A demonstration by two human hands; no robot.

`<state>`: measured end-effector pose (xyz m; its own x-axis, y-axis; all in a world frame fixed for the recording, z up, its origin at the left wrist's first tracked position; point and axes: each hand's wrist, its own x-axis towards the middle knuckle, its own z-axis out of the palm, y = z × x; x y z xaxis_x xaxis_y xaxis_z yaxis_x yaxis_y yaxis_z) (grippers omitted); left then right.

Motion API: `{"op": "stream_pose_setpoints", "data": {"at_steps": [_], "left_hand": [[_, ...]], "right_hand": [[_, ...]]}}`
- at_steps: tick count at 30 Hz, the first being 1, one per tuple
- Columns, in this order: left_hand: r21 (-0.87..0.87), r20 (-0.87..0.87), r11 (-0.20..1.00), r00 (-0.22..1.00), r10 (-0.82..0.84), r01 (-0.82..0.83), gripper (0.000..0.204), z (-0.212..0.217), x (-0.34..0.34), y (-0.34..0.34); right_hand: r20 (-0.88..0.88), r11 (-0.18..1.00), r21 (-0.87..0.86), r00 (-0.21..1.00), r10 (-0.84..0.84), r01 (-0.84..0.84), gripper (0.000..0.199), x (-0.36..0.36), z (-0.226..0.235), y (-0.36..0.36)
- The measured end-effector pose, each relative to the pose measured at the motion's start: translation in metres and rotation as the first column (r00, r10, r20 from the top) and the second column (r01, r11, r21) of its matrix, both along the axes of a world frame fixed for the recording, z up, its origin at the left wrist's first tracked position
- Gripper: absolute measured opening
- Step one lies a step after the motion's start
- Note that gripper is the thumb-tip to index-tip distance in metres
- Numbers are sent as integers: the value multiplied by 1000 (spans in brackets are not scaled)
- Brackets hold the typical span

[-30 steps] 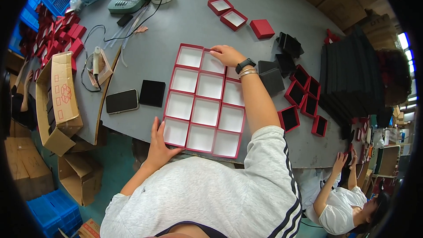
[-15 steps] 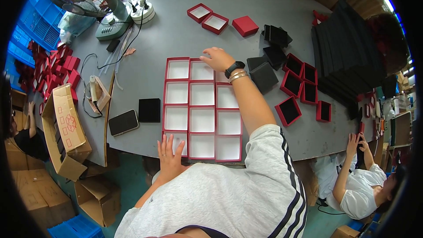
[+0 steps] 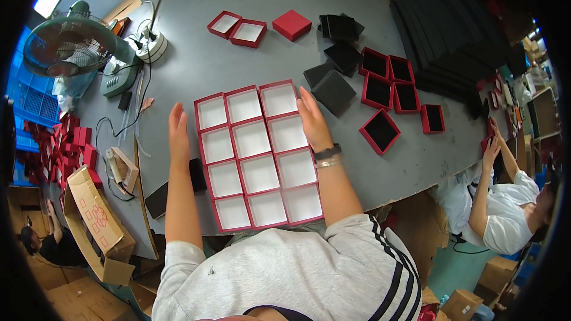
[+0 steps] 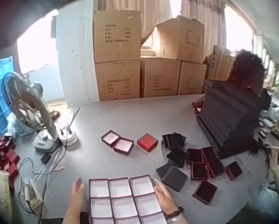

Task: Assembling small red gift boxes by placing black foam inserts inside and arranging them in a grid-like tray.

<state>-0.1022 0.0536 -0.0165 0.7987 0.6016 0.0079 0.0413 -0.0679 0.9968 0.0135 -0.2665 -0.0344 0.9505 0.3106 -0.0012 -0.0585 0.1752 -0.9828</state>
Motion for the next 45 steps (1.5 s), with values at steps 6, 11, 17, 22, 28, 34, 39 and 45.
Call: {"op": "stream_pose_setpoints", "data": {"at_steps": [6, 11, 17, 22, 28, 34, 39, 45], "left_hand": [[185, -172, 974, 980, -99, 131, 46, -29, 38, 5], [56, -69, 998, 998, -8, 12, 40, -18, 38, -7], [39, -78, 999, 997, -3, 6, 38, -19, 37, -4], [4, -43, 1000, 999, -6, 6, 40, -23, 35, 0], [-317, 174, 946, 977, 127, -67, 49, -31, 25, 14], [-344, 178, 936, 973, 149, -80, 52, -17, 32, 14], [697, -81, 676, 962, -259, 241, 71, 83, 106, 11], [786, -542, 325, 839, -47, 526, 61, 49, 217, -14]], "right_hand": [[17, 989, -91, 993, 116, -114, 57, 9, -8, 7], [62, 986, -90, 988, 143, -138, 53, 3, -8, 8], [-6, 994, -48, 995, 102, -102, 43, 5, -4, 8], [-133, 994, 100, 989, 67, -54, 41, 18, 8, 6], [340, 972, -234, 937, 74, 8, 43, 128, 88, 34], [459, 82, -878, 780, 425, 472, 68, 220, 46, 106], [440, 126, -894, 788, 431, 431, 81, 263, 8, 90], [177, -42, -978, 919, 352, 205, 88, 254, 47, 84]]}}
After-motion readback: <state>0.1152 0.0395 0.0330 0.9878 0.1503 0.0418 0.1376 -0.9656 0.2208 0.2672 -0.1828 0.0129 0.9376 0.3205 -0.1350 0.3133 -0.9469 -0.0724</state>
